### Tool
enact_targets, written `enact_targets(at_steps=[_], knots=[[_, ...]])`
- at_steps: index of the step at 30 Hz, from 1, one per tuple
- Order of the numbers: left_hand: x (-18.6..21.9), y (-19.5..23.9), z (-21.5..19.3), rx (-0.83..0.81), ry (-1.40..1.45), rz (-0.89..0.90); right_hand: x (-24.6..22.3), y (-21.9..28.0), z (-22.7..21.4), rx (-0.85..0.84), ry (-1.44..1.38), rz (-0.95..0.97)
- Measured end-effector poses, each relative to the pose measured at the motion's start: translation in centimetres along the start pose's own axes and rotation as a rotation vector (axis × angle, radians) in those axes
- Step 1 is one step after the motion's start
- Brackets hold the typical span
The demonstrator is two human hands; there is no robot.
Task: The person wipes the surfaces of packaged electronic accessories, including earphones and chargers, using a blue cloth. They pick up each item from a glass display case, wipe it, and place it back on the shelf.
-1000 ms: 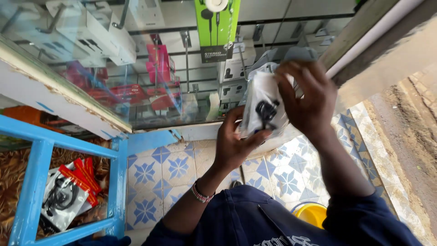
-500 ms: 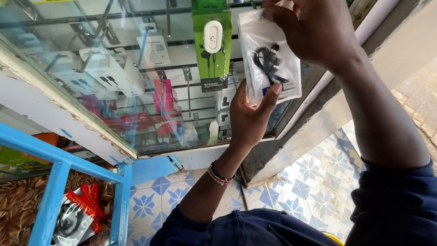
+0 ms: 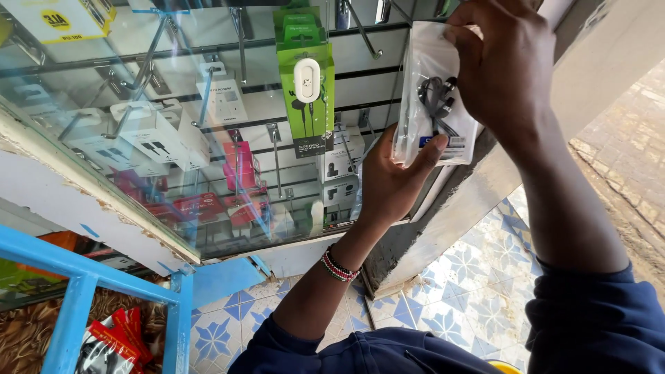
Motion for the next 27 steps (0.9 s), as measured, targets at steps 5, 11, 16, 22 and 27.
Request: enact_targets(at_steps=[5, 11, 16, 22, 27], knots=[[-1.0, -0.6, -0.2, -0.018, -0.059, -0.052, 1.4, -0.7, 1.0, -0.094, -0.024, 0.039], [-2.1, -0.9, 0.0, -0.043, -0.003, -0.017, 2.6, -2.0, 1.9, -0.276, -0.071, 0.177], [-2.5, -0.7, 0.3, -0.061, 0.025, 0.019, 2.9, -1.6, 2.0, -0.328, -0.264, 0.349], [-2.4, -0.6, -0.1, -0.066, 0.048, 0.002, 2.5, -1.0, 1.6, -0.255, -0.218, 0.257], [-2.4, -0.8, -0.6, -0.066, -0.048, -0.063, 2.4, -0.5, 1.6, -0.187, -0.168, 0.186]])
Point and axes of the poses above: each hand's wrist, its own y-axis away from the middle knuckle, its own z-axis out of the palm, x = y × z, the point moved 7 cm from there along -y, towards the middle knuckle, and after that the axes turned 14 degrees about -y, right-handed, at the moved point
